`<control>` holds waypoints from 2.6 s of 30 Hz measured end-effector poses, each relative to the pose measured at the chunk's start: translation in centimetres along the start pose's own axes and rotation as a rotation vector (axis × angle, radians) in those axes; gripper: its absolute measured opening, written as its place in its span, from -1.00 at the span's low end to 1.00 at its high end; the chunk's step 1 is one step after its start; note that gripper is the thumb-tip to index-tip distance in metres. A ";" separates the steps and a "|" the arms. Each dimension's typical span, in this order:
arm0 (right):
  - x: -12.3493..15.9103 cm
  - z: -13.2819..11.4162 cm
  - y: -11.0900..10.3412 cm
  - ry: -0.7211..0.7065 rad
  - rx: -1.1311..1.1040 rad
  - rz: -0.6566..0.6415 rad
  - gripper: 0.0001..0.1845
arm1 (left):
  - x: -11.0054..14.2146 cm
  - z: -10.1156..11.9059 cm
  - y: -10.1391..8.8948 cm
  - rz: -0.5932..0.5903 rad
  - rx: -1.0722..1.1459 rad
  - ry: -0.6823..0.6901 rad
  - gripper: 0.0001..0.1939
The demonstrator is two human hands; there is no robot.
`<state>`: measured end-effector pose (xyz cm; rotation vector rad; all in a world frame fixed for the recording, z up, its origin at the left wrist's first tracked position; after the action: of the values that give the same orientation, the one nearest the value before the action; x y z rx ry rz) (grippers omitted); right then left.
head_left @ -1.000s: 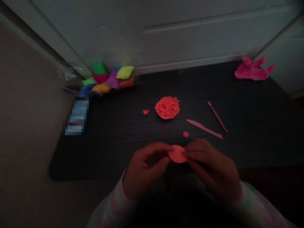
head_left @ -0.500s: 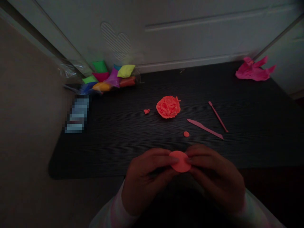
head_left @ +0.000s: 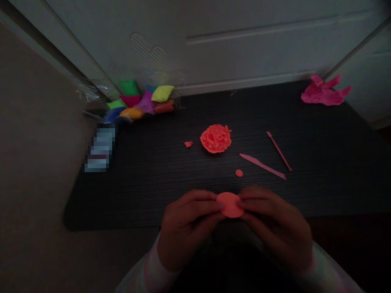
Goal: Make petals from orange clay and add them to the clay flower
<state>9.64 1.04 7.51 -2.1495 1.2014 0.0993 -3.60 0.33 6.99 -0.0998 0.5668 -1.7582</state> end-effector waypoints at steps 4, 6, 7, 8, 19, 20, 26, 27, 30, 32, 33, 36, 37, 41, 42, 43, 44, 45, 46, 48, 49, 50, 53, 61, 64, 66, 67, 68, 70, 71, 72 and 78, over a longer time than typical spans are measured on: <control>0.1 0.3 0.1 0.010 0.023 0.000 -0.79 | 0.0 -0.5 0.2 -0.025 0.050 -0.049 -0.79; 0.0 0.5 0.3 0.023 0.050 -0.010 -0.80 | 0.2 -1.3 0.2 0.002 0.107 -0.111 -0.80; -0.1 0.6 0.5 0.030 0.064 -0.018 -0.80 | 0.3 -2.0 0.3 0.030 0.153 -0.161 -0.80; -0.1 0.7 0.7 0.034 0.078 -0.023 -0.80 | 0.5 -2.8 0.3 0.066 0.214 -0.224 -0.80; -0.1 0.9 2.0 0.001 0.196 -0.046 -0.80 | 1.7 -7.1 2.4 0.178 0.675 -0.606 -0.86; -0.1 0.9 1.9 0.000 0.192 -0.044 -0.82 | 1.7 -7.1 2.4 0.157 0.652 -0.607 -0.89; -0.3 1.5 1.8 0.019 0.193 -0.036 -0.85 | 0.9 -6.5 1.8 0.044 0.381 -0.496 -0.88; -0.4 1.6 1.9 0.023 0.196 -0.034 -0.86 | 0.8 -6.5 1.8 0.033 0.345 -0.480 -0.87; -0.5 2.1 2.2 0.043 0.207 -0.049 -0.86 | 0.8 -6.6 1.6 0.033 0.245 -0.461 -0.86; -0.5 2.3 2.5 0.059 0.216 -0.063 -0.86 | 0.7 -6.5 1.6 0.045 0.184 -0.446 -0.86; -0.5 2.4 2.6 0.067 0.222 -0.068 -0.86 | 0.7 -6.4 1.6 0.052 0.165 -0.445 -0.85; -0.5 2.6 2.7 0.087 0.237 -0.073 -0.85 | 0.9 -6.9 1.8 0.083 0.212 -0.470 -0.84; -0.6 2.6 2.8 0.091 0.240 -0.074 -0.85 | 1.0 -7.2 1.8 0.103 0.260 -0.484 -0.82; -0.5 2.5 2.8 0.089 0.234 -0.079 -0.86 | 1.4 -8.1 2.1 0.142 0.429 -0.528 -0.73; -0.4 2.6 2.8 0.092 0.238 -0.094 -0.86 | 1.5 -8.3 2.2 0.138 0.436 -0.539 -0.72; -0.3 2.8 2.7 0.105 0.253 -0.107 -0.85 | 1.5 -8.3 2.1 0.138 0.431 -0.546 -0.72; -0.2 3.2 2.5 0.128 0.282 -0.110 -0.83 | 1.5 -8.3 2.0 0.142 0.416 -0.546 -0.72; -0.1 3.7 2.0 0.162 0.323 -0.106 -0.81 | 1.4 -8.3 1.8 0.148 0.394 -0.539 -0.70; 0.0 4.3 1.4 0.206 0.376 -0.086 -0.80 | 1.3 -8.2 1.6 0.154 0.364 -0.527 -0.69; 0.2 5.4 0.1 0.295 0.484 -0.046 -0.77 | 1.0 -7.8 1.4 0.139 0.272 -0.495 -0.67; 0.1 5.9 -0.3 0.323 0.527 -0.040 -0.76 | 0.8 -7.6 1.4 0.117 0.206 -0.482 -0.67; 0.0 6.3 -0.4 0.338 0.554 -0.051 -0.75 | 0.6 -7.4 1.5 0.090 0.126 -0.468 -0.67; -0.6 7.0 -0.2 0.339 0.572 -0.097 -0.78 | 0.0 -6.2 1.4 0.046 -0.171 -0.401 -0.67; -0.8 7.3 0.0 0.337 0.524 -0.095 -0.87 | -0.3 -5.1 1.2 0.049 -0.443 -0.316 -0.71; -0.8 7.5 0.1 0.347 0.515 -0.115 -0.88 | -0.2 -5.2 1.2 0.049 -0.435 -0.321 -0.74; -0.8 7.4 0.3 0.346 0.512 -0.124 -0.89 | -0.2 -5.2 1.1 0.058 -0.429 -0.329 -0.74; -0.8 7.3 0.3 0.341 0.514 -0.121 -0.89 | -0.2 -5.1 1.0 0.067 -0.425 -0.333 -0.75; -0.8 7.2 0.4 0.333 0.521 -0.117 -0.88 | -0.1 -5.1 0.9 0.077 -0.421 -0.337 -0.75; -0.9 6.9 0.4 0.317 0.551 -0.092 -0.83 | -0.1 -5.2 0.6 0.093 -0.401 -0.351 -0.77; -0.9 6.9 0.6 0.306 0.565 -0.095 -0.83 | 0.0 -5.2 0.5 0.103 -0.384 -0.351 -0.77; -1.0 7.1 0.8 0.303 0.563 -0.106 -0.84 | 0.0 -5.4 0.2 0.119 -0.361 -0.365 -0.78; -0.8 5.9 -0.1 0.273 0.324 -0.011 -0.89 | 0.5 -5.7 -0.1 0.164 -0.051 -0.426 -0.81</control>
<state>10.66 5.12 3.30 -1.9237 1.2580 -0.3806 -5.91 1.68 1.91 -0.4407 0.2984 -1.5044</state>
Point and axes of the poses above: each hand's wrist, its own x-axis away from the middle knuckle, its own y-axis out of the palm, z = x × y, the point moved 10 cm from there along -x, towards the middle knuckle, and after that the axes turned 13 degrees about -z, right-handed, at the moved point
